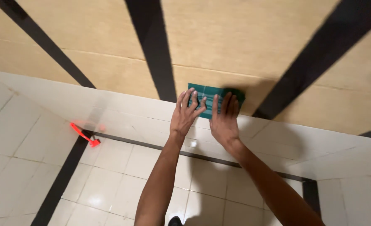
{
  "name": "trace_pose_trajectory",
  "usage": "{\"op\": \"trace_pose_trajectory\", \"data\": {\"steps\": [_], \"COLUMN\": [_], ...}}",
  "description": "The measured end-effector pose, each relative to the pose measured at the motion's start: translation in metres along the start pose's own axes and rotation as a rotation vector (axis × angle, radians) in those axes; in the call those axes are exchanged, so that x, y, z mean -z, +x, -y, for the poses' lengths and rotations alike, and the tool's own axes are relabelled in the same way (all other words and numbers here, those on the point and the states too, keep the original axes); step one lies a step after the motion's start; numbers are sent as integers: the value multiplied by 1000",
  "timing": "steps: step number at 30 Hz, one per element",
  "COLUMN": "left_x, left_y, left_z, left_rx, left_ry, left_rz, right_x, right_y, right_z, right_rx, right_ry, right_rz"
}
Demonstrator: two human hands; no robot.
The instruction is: The person kneels on the floor and wipes the lower sections of a tiled wall using a green cloth. They scrub the grout lines and tiles in a repetitive back-and-forth motion, moving along the wall to clean different areas.
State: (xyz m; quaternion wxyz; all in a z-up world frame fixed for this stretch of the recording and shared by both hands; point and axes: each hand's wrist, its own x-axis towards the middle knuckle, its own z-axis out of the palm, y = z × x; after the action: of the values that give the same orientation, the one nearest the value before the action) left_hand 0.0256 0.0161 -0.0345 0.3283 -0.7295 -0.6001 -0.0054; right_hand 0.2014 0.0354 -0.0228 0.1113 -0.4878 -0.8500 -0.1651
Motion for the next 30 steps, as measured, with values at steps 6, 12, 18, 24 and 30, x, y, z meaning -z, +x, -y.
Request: {"op": "trace_pose_trajectory", "data": {"steps": [6, 12, 18, 24, 30], "left_x": [-67, -108, -131, -145, -168], "left_y": [-39, -65, -68, -71, -79], "left_z": [48, 61, 42, 24, 2], "left_rx": [-5, -12, 74, 64, 41], "left_ry": [-40, -325, -358, -333, -382], "left_rz": [-14, -48, -277, -458, -574], "right_x": [-42, -94, -120, -150, -156], "right_y": [31, 35, 23, 16, -8], "right_z": [61, 80, 84, 82, 78], "right_rx": [50, 99, 138, 187, 216], "right_ry": [-77, 71, 98, 40, 24], "right_rz": [48, -151, -423, -626, -572]}}
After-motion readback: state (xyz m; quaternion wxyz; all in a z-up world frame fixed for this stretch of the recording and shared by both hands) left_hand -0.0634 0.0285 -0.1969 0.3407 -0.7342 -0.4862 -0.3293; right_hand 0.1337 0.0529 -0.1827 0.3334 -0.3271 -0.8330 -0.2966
